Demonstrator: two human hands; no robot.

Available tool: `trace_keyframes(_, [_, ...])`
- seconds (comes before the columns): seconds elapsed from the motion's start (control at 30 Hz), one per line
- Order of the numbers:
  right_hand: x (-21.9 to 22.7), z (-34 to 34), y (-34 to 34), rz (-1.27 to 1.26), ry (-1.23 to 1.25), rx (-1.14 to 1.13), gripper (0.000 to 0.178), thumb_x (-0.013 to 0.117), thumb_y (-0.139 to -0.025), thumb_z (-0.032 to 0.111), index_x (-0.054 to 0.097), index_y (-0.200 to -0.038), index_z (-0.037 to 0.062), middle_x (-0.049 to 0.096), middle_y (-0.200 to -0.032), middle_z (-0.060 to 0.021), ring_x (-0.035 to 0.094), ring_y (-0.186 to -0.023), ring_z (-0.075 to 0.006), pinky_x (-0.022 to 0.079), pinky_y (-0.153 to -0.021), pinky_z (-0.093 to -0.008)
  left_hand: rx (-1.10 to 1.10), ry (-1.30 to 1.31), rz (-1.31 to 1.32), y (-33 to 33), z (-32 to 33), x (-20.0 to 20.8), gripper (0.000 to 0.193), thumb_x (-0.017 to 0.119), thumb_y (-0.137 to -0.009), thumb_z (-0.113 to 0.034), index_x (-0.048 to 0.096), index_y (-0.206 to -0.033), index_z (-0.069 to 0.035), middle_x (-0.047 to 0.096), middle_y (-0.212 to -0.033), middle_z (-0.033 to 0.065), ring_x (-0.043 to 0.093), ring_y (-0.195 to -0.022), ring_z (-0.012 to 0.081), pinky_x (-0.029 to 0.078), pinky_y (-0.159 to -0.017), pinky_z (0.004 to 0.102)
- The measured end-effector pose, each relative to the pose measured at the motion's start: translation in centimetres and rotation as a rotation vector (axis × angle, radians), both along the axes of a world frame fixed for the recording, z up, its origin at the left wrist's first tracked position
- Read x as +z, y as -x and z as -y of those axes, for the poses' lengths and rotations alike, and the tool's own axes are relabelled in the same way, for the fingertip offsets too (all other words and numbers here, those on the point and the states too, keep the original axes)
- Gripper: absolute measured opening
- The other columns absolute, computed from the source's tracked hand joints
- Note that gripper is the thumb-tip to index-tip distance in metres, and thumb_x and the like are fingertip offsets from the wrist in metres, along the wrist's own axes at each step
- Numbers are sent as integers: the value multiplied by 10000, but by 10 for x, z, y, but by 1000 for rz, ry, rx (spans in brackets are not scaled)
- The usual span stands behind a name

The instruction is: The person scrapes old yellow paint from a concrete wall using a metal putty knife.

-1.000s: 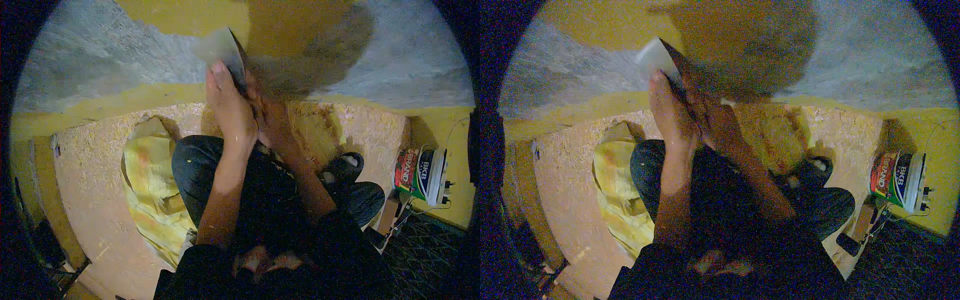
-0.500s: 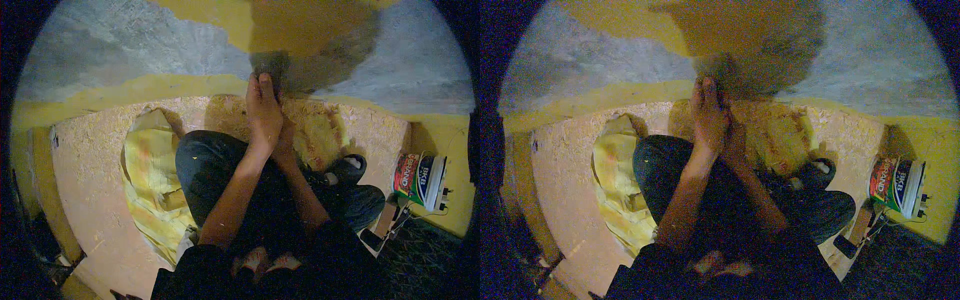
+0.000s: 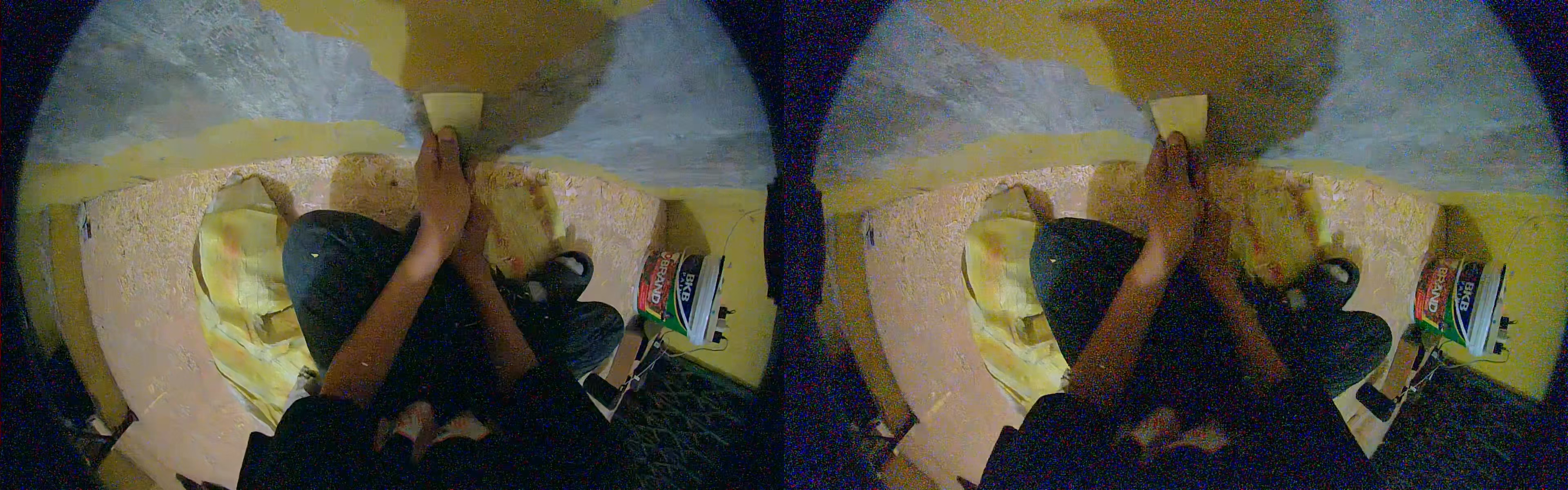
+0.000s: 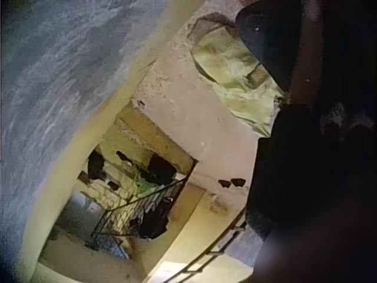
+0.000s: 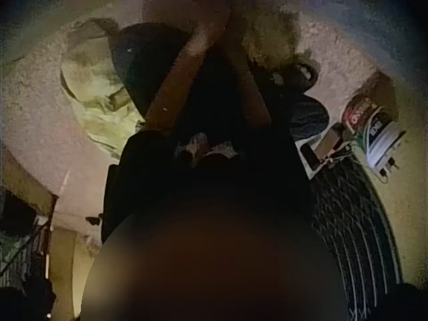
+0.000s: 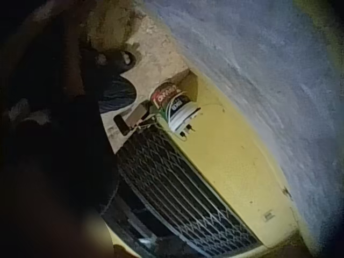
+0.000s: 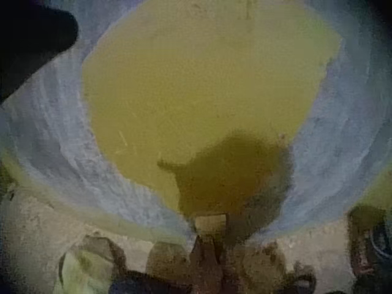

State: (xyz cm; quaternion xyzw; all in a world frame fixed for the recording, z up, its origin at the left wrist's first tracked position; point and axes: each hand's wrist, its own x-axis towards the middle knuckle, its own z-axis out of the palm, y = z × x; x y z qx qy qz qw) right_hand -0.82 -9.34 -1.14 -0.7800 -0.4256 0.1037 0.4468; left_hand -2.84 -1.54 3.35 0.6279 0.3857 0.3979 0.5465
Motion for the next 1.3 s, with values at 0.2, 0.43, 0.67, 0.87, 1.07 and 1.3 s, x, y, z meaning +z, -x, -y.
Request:
trace_keyframes(0.2, [-13,-10,-13,72,71,-17,457,538,-784,268,448,-1151,13,552,-1063,-204,549,-945,-325,429,-783,-377,-1,98,91,0,-4,14,301,345,-915,-245,435,-1057,4,502,-941,168,493,-809,268,427,-719,377])
trace_keyframes(0.43, [60,-37,-10,-207,429,87,434,408,-858,283,392,-1228,57,505,-1109,-186,548,-923,-311,424,-764,-380,83,446,401,10,-22,32,297,356,-924,-299,463,-889,-24,440,-722,32,375,-638,108,354,-544,262])
trace_keyframes(0.67, [5,-2,-11,140,191,12,500,488,-817,259,376,-1257,50,591,-869,-211,578,-647,-326,433,-565,-390,96,318,303,-5,-6,5,327,368,-918,-320,478,-948,-13,430,-693,45,375,-641,124,346,-555,272])
trace_keyframes(0.87, [15,-9,-1,-263,243,-65,521,506,-812,253,367,-1257,22,520,-1128,-202,523,-1022,-279,398,-858,-361,116,464,303,2,-6,15,333,370,-917,-334,481,-983,-26,449,-695,37,360,-569,105,344,-474,260])
trace_keyframes(1.07, [-1,-10,-8,-105,54,8,514,495,-820,244,364,-1253,0,479,-1207,-166,448,-1128,-271,335,-942,-346,25,652,407,-4,-7,9,301,386,-912,-322,462,-888,-31,454,-660,44,455,-588,154,395,-513,297])
trace_keyframes(1.3, [-9,-13,-5,-99,221,-2,496,508,-816,223,382,-1238,-4,458,-1229,-170,437,-1141,-266,331,-949,-361,127,324,215,1,-9,6,257,381,-918,-268,470,-788,-65,447,-606,28,390,-504,135,355,-447,299])
